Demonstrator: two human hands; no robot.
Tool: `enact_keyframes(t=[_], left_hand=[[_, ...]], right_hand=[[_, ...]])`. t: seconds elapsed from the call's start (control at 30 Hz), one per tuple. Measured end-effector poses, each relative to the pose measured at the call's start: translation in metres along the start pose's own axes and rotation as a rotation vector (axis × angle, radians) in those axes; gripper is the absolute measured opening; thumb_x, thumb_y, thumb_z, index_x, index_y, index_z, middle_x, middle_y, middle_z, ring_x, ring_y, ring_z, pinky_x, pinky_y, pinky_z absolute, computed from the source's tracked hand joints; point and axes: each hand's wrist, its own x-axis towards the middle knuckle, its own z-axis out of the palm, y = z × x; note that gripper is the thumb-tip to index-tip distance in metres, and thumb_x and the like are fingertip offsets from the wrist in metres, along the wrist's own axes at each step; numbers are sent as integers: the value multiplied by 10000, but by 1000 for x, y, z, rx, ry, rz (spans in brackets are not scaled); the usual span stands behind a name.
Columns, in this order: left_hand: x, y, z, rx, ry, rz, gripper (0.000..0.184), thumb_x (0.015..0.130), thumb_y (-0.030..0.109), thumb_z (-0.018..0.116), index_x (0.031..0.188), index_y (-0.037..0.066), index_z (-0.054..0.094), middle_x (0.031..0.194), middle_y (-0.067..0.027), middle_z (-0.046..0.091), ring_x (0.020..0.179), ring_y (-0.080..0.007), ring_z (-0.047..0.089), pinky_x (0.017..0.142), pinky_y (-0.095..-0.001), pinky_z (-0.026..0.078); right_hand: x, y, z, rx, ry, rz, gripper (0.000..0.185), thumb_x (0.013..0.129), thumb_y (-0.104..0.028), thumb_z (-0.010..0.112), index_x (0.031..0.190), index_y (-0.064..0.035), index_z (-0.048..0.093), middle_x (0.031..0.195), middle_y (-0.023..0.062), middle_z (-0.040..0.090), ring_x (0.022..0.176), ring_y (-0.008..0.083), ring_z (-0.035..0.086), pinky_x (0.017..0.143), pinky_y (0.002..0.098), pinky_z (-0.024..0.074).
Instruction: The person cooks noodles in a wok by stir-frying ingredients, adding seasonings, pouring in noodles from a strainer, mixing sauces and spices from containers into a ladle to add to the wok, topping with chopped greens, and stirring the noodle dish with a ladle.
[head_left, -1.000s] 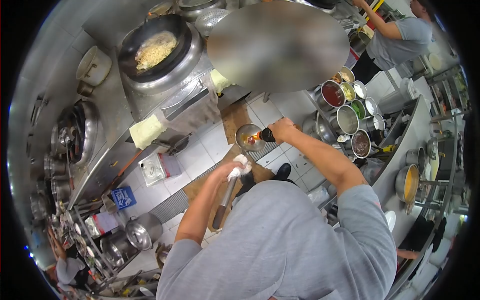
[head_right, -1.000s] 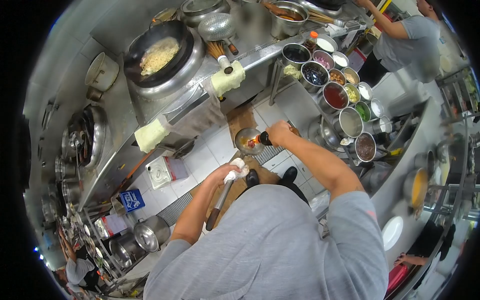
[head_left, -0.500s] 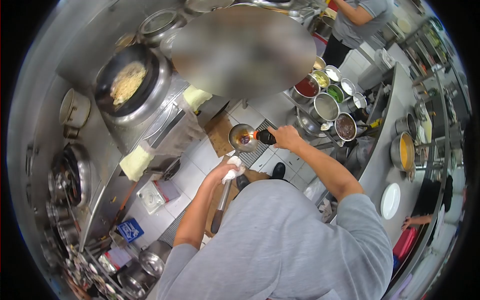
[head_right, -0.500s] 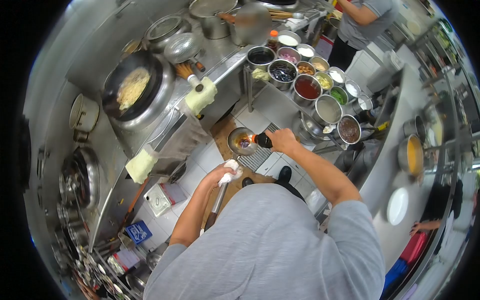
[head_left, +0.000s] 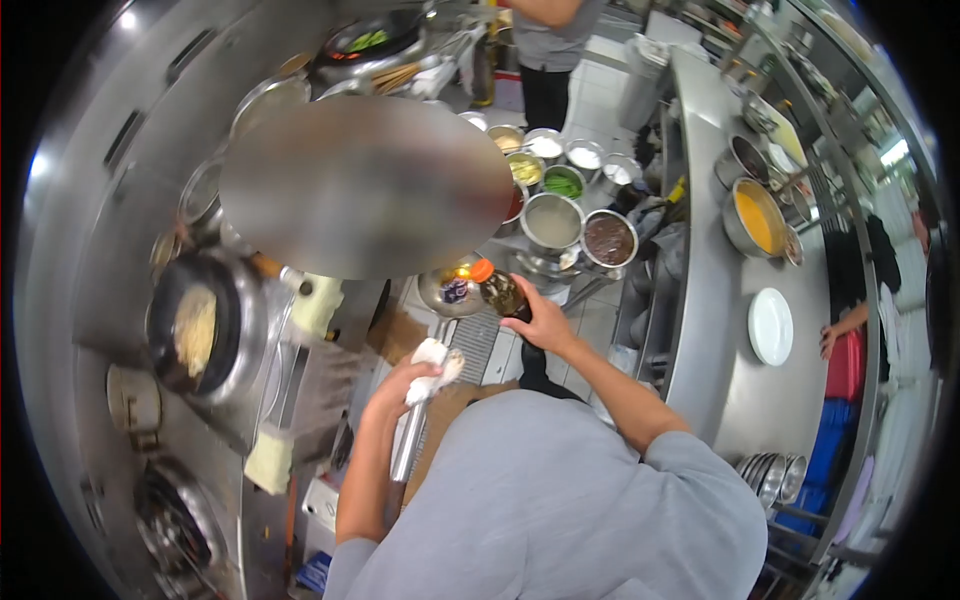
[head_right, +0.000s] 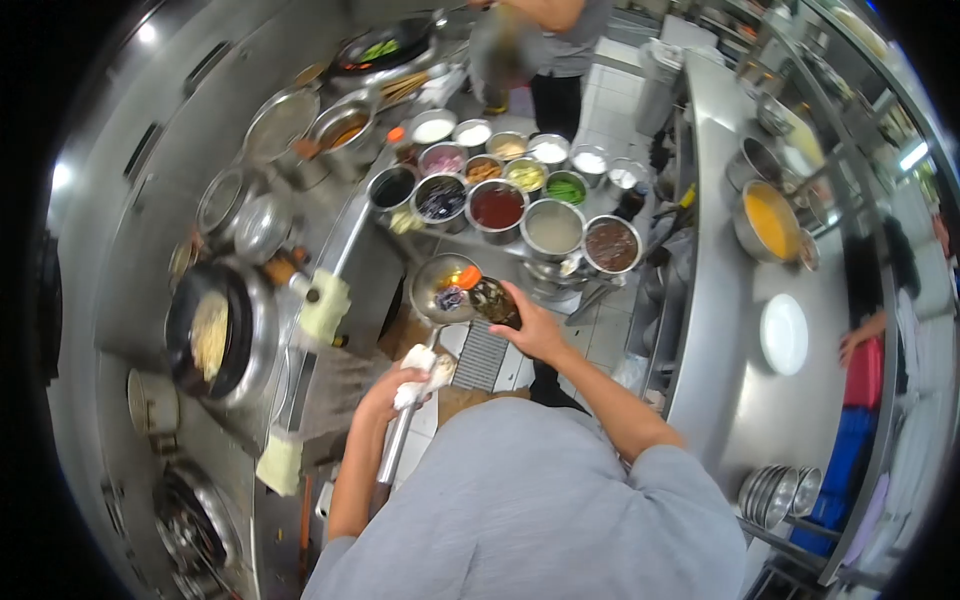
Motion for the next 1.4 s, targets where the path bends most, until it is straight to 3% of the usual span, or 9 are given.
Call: enact_keyframes(t=[0.03,0.17,0.43,0.63,0.9,1.03,1.23,1.3,1.4], left_hand=[[0,18,16,20,-7,20,496,725,143,669,1173,-11,523,965,-110,643,703,-162,636,500,-249,502],[13,71,56,41,8,66,502,702,178,683,1135,-11,514,864,-127,628,553,-153,597,412,-252,460],[47,114,80,14,62,71,572,637,148,706,1150,2,503,884,-116,600,626,-184,601,499,-290,509],[69,113,99,11,252,12,609,615,120,707,1179,-1,508,917,-102,592,671,-194,606,552,-307,527],[106,116,115,13,360,-64,632,603,140,707,1186,2,504,916,-105,595,668,-190,607,530,-299,519],[118,121,117,12,379,-105,642,599,153,710,1192,20,505,917,-106,599,665,-187,606,513,-290,508],[134,131,115,39,296,-97,622,622,161,710,1191,14,504,920,-98,603,690,-179,604,539,-288,514],[138,134,123,47,322,-98,607,605,178,715,1152,11,513,884,-104,604,631,-184,599,491,-284,496],[142,136,128,43,345,-82,592,598,199,716,1124,9,521,848,-110,606,593,-182,598,460,-272,485]], right_hand=[[9,-1,-7,55,47,-2,842,787,-382,743,1439,-74,311,1262,218,564,1141,390,570,940,410,460],[55,6,-48,182,366,-158,813,792,-349,761,1401,-5,346,1218,254,574,1112,363,597,927,394,461],[171,71,-190,242,665,-198,855,730,-118,773,1413,-41,264,1334,193,455,1225,278,483,1026,377,395],[224,199,-178,16,857,105,723,694,-103,790,1299,-18,403,1219,192,524,1156,331,526,1002,401,413],[230,273,-139,95,856,418,744,694,-63,764,1325,14,378,1303,226,461,1232,388,457,1049,416,368],[207,222,-160,-82,762,251,828,748,-50,724,1424,49,257,1428,274,341,1348,425,314,1125,437,256],[123,214,-201,-193,948,148,891,706,-114,794,1420,27,280,1400,224,396,1314,371,369,1106,436,272],[122,258,-205,-17,846,344,968,657,-157,846,1426,7,282,1384,202,434,1296,336,409,1089,418,305],[133,309,-208,161,564,302,1011,622,-180,875,1430,-9,292,1368,194,462,1256,311,462,1062,384,348]])
